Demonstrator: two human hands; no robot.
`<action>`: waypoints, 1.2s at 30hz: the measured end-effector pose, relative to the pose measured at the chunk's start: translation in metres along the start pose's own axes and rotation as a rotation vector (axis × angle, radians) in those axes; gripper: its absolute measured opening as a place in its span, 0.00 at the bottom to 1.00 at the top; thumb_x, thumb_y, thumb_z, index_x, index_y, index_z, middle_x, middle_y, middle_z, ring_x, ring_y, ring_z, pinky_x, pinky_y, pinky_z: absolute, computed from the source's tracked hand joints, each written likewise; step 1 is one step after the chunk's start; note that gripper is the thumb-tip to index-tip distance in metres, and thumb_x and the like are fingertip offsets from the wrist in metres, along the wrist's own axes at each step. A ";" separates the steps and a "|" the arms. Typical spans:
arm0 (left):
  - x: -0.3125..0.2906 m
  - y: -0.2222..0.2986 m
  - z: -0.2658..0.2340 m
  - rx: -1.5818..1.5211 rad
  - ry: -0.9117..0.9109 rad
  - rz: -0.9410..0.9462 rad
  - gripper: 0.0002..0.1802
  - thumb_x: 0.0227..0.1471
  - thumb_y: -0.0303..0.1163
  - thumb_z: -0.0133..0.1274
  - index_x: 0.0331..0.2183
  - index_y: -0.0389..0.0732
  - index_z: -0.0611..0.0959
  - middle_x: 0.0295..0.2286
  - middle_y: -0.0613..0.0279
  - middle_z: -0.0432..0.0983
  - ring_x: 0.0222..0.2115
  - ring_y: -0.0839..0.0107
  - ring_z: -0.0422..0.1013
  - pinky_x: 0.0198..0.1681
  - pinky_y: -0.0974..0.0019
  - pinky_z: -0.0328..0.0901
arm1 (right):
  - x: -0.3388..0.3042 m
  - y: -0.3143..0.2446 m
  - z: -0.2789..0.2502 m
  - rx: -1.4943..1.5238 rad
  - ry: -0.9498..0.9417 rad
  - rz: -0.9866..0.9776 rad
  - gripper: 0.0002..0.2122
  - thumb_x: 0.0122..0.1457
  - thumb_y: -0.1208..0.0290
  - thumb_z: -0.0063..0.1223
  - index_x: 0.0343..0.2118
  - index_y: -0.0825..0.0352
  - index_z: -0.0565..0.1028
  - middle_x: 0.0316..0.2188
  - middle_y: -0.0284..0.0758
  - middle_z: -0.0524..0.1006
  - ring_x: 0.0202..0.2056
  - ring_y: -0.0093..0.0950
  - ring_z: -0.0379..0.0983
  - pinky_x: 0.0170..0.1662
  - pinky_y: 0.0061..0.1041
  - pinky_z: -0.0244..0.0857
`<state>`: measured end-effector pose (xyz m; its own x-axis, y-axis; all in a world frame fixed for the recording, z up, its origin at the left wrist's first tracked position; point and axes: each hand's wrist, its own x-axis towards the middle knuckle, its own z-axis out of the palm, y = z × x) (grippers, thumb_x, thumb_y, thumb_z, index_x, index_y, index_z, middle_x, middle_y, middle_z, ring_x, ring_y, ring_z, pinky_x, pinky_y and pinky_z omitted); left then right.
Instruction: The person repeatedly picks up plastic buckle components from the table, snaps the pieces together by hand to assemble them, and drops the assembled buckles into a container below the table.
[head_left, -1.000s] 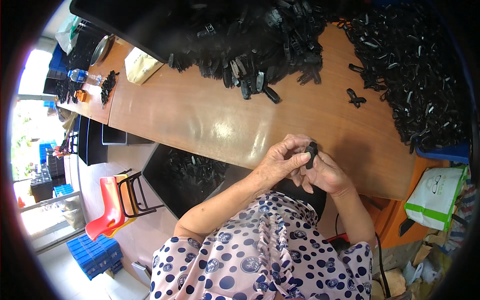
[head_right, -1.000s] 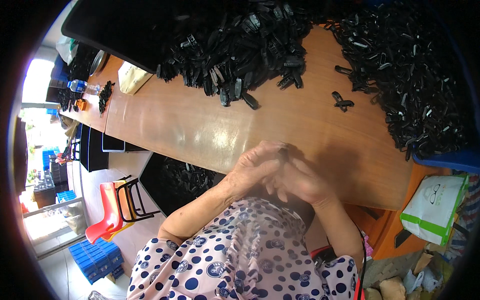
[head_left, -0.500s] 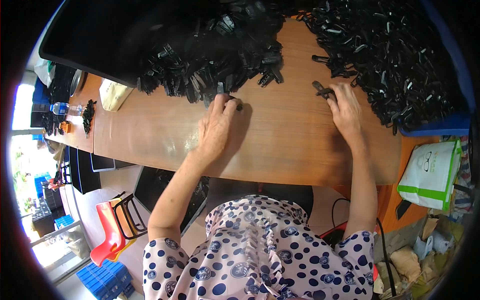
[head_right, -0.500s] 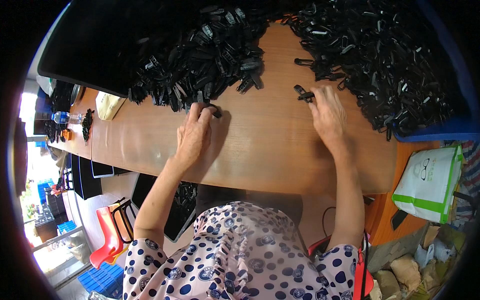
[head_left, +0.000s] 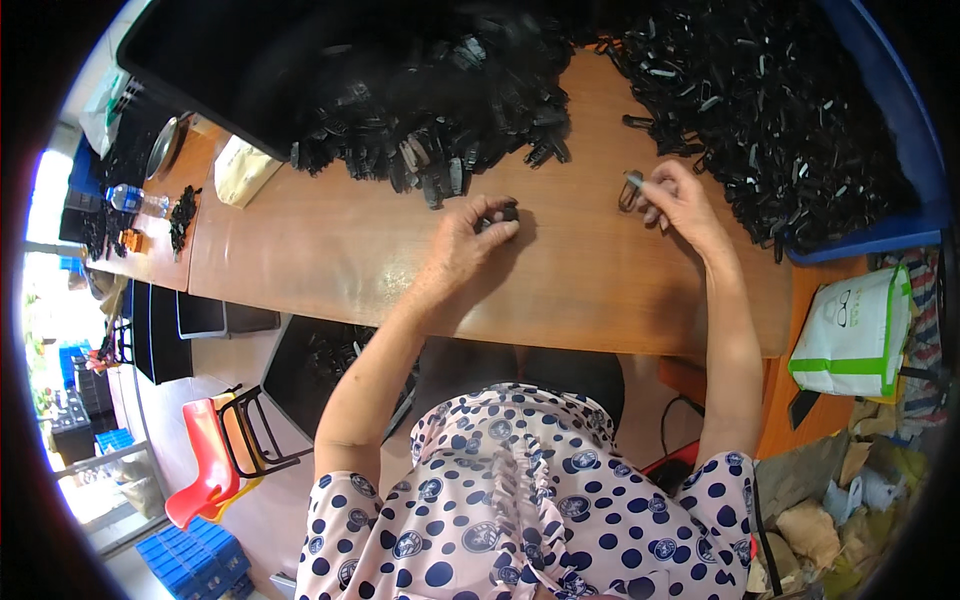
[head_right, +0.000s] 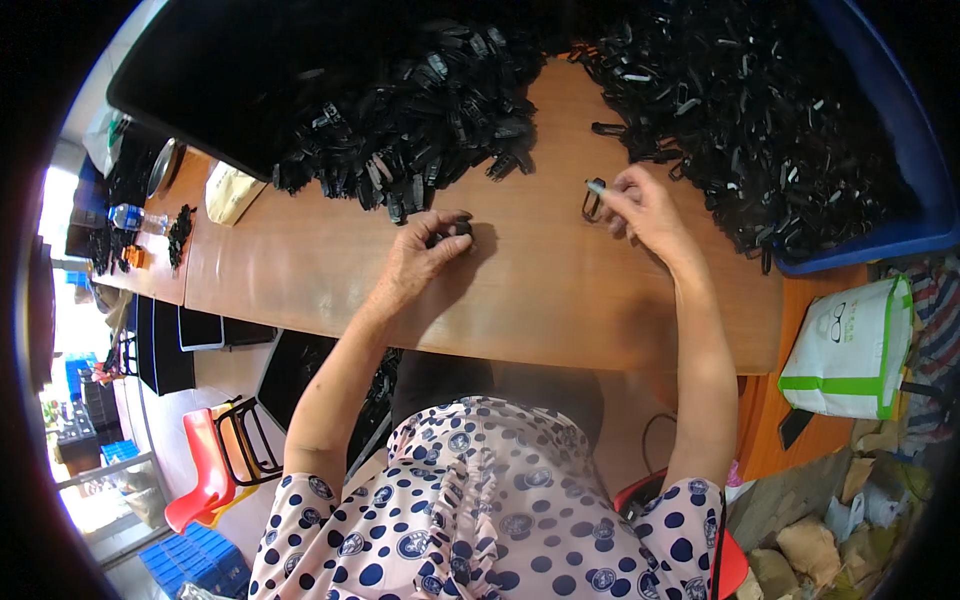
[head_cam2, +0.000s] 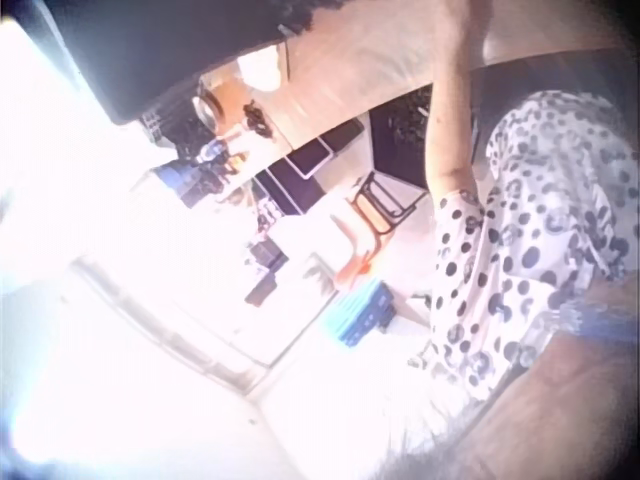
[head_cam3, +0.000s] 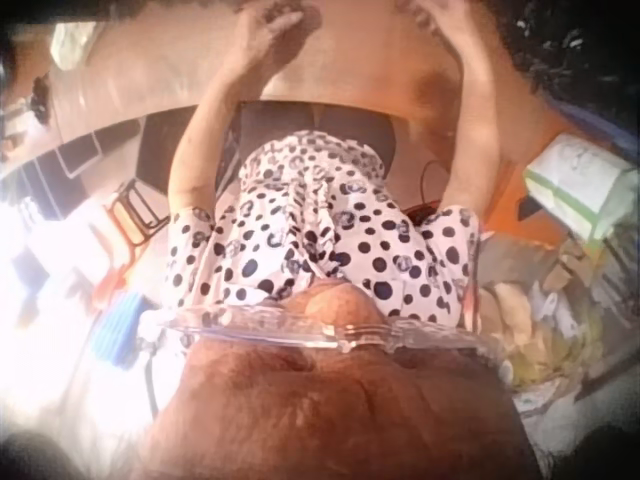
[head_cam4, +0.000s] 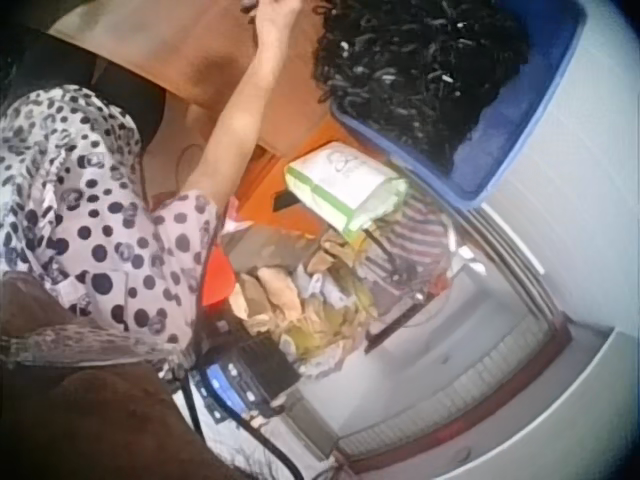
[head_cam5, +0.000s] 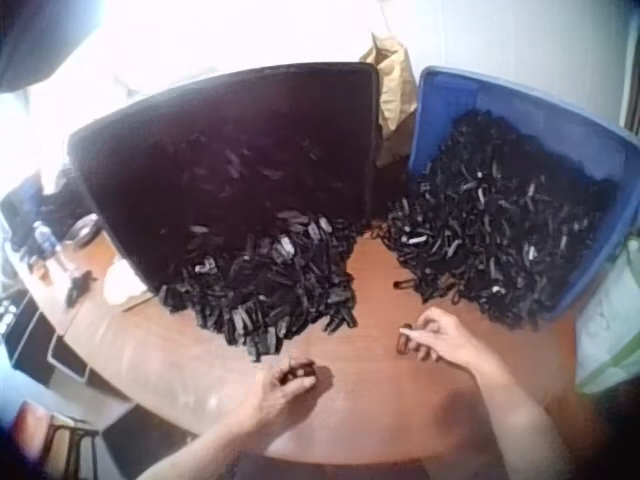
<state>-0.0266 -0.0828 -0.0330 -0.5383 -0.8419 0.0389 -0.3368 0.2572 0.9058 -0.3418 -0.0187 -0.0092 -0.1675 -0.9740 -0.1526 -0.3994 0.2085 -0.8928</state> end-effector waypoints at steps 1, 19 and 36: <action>-0.005 0.003 0.007 -0.267 -0.010 -0.150 0.15 0.51 0.30 0.57 0.41 0.36 0.77 0.31 0.64 0.75 0.29 0.75 0.70 0.34 0.71 0.67 | -0.002 -0.007 -0.002 0.054 -0.006 0.081 0.10 0.57 0.68 0.54 0.32 0.68 0.67 0.24 0.33 0.74 0.25 0.18 0.70 0.24 0.18 0.62; -0.061 0.037 0.015 -0.524 0.017 -0.054 0.14 0.49 0.26 0.60 0.39 0.37 0.79 0.30 0.69 0.76 0.33 0.81 0.69 0.38 0.76 0.65 | -0.085 -0.083 0.083 0.257 -0.244 -0.060 0.10 0.59 0.74 0.52 0.42 0.71 0.73 0.27 0.27 0.73 0.25 0.13 0.65 0.29 0.13 0.61; -0.066 0.044 0.013 -0.287 -0.007 0.022 0.12 0.48 0.26 0.59 0.38 0.36 0.80 0.30 0.65 0.78 0.33 0.78 0.71 0.39 0.73 0.67 | -0.095 -0.070 0.087 0.285 -0.250 -0.084 0.07 0.58 0.78 0.52 0.39 0.69 0.73 0.27 0.24 0.71 0.27 0.10 0.64 0.29 0.10 0.60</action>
<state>-0.0156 -0.0097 -0.0014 -0.5489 -0.8338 0.0582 -0.0932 0.1303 0.9871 -0.2199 0.0519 0.0309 0.0943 -0.9855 -0.1412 -0.1296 0.1285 -0.9832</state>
